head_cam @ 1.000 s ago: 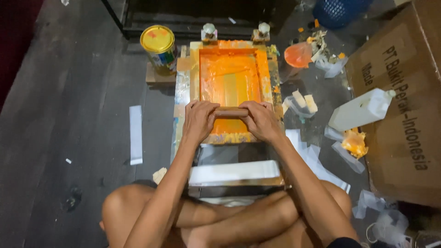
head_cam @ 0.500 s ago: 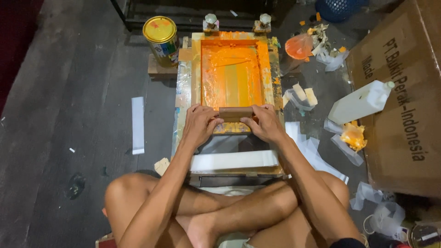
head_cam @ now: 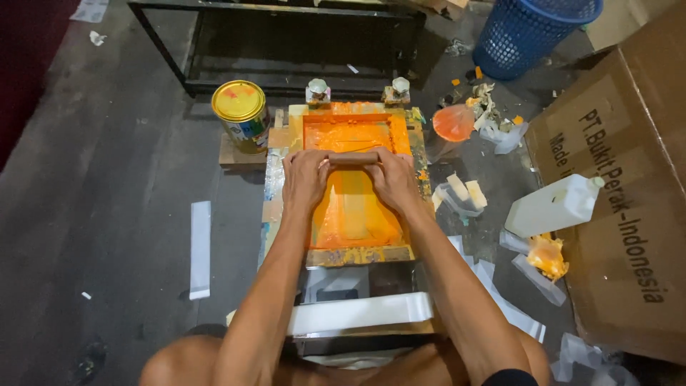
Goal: The person sits cross-legged on the floor and uses a squeegee to spread orange ink across a screen printing frame. They repeatedly pull the ink across the screen, lift the frame to remove a white strip, and place a new strip underneath to continue the process.
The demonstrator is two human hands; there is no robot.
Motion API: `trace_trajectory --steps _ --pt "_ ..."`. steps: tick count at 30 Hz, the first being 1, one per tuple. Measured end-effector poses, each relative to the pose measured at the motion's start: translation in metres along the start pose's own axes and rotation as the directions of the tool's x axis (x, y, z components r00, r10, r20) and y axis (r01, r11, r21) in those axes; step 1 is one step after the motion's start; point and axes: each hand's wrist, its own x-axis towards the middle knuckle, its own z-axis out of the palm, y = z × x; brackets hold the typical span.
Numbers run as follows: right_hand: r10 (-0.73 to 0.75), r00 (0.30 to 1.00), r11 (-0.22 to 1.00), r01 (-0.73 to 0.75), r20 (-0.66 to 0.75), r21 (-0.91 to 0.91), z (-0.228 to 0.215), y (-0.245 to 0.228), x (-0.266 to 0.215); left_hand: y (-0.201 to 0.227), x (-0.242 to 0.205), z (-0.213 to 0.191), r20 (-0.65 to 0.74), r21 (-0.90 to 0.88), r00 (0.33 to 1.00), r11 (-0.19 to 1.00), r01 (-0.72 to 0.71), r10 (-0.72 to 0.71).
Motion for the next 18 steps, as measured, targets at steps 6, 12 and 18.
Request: trace_trajectory --steps 6,12,18 --pt "0.019 0.998 0.998 -0.015 0.066 -0.065 0.005 0.014 -0.012 -0.007 -0.010 0.007 0.025 0.015 0.999 1.000 -0.025 0.025" --pt "-0.053 0.995 0.998 0.054 0.082 -0.010 -0.010 -0.014 -0.064 -0.001 -0.068 -0.001 0.051 -0.102 0.996 0.992 -0.067 0.072" --pt "-0.119 0.989 0.990 0.111 0.090 0.088 -0.015 -0.016 -0.111 0.010 -0.120 -0.010 0.079 -0.114 0.991 0.989 -0.095 0.104"
